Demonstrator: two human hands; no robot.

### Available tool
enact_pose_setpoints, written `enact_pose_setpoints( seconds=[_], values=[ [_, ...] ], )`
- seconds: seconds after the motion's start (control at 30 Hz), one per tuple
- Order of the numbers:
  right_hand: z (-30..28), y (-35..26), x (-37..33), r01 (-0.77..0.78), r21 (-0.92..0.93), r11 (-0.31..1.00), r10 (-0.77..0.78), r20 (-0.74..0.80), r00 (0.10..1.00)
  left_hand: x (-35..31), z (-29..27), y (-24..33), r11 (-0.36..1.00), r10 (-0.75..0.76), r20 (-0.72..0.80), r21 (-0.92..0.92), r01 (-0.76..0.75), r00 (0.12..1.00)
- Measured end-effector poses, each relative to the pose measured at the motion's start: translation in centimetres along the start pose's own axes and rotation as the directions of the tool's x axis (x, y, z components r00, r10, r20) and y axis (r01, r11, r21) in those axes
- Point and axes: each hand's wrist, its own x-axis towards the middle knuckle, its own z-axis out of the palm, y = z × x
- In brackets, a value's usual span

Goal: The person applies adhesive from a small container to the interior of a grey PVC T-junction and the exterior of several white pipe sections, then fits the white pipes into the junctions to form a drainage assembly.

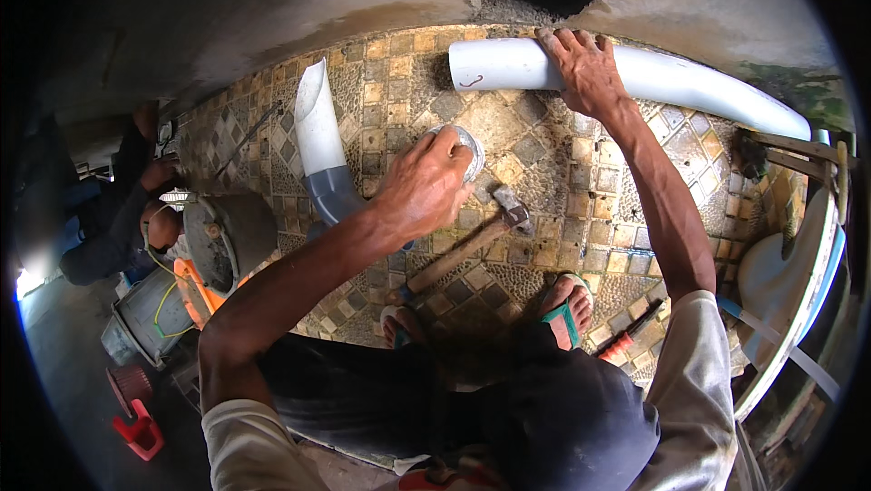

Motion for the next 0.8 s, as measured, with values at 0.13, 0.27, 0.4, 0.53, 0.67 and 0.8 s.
enact_pose_setpoints(
  seconds=[0.13,0.27,0.4,0.53,0.67,0.8],
  values=[
    [2.0,0.7,-0.2,0.02,0.032,0.999,-0.016,-0.119,0.993,-0.4,1.1,-0.6,0.993,-0.058,-0.054,0.104,0.063,0.997],
    [0.6,0.2,0.1,0.006,0.027,1.0,-0.005,-0.041,0.999,-0.7,2.1,-0.7,0.968,0.065,-0.074,0.247,-0.045,0.995],
    [2.5,0.6,0.3,0.038,0.067,0.997,-0.022,-0.218,0.976,0.0,4.2,0.9,0.796,0.253,-0.052,0.579,-0.177,0.966],
    [2.4,0.2,-0.3,0.01,0.05,0.999,0.0,-0.21,0.978,-1.0,3.7,5.2,0.716,0.405,0.021,0.614,-0.332,0.914],
    [2.7,0.3,-0.6,0.024,0.057,0.998,-0.007,-0.268,0.963,-0.5,3.4,6.4,0.797,0.339,0.027,0.523,-0.302,0.94],
    [1.8,-0.3,0.1,0.039,0.079,0.996,-0.021,-0.217,0.976,0.3,3.9,2.5,0.869,0.165,0.049,0.464,-0.169,0.985]
  ],
)
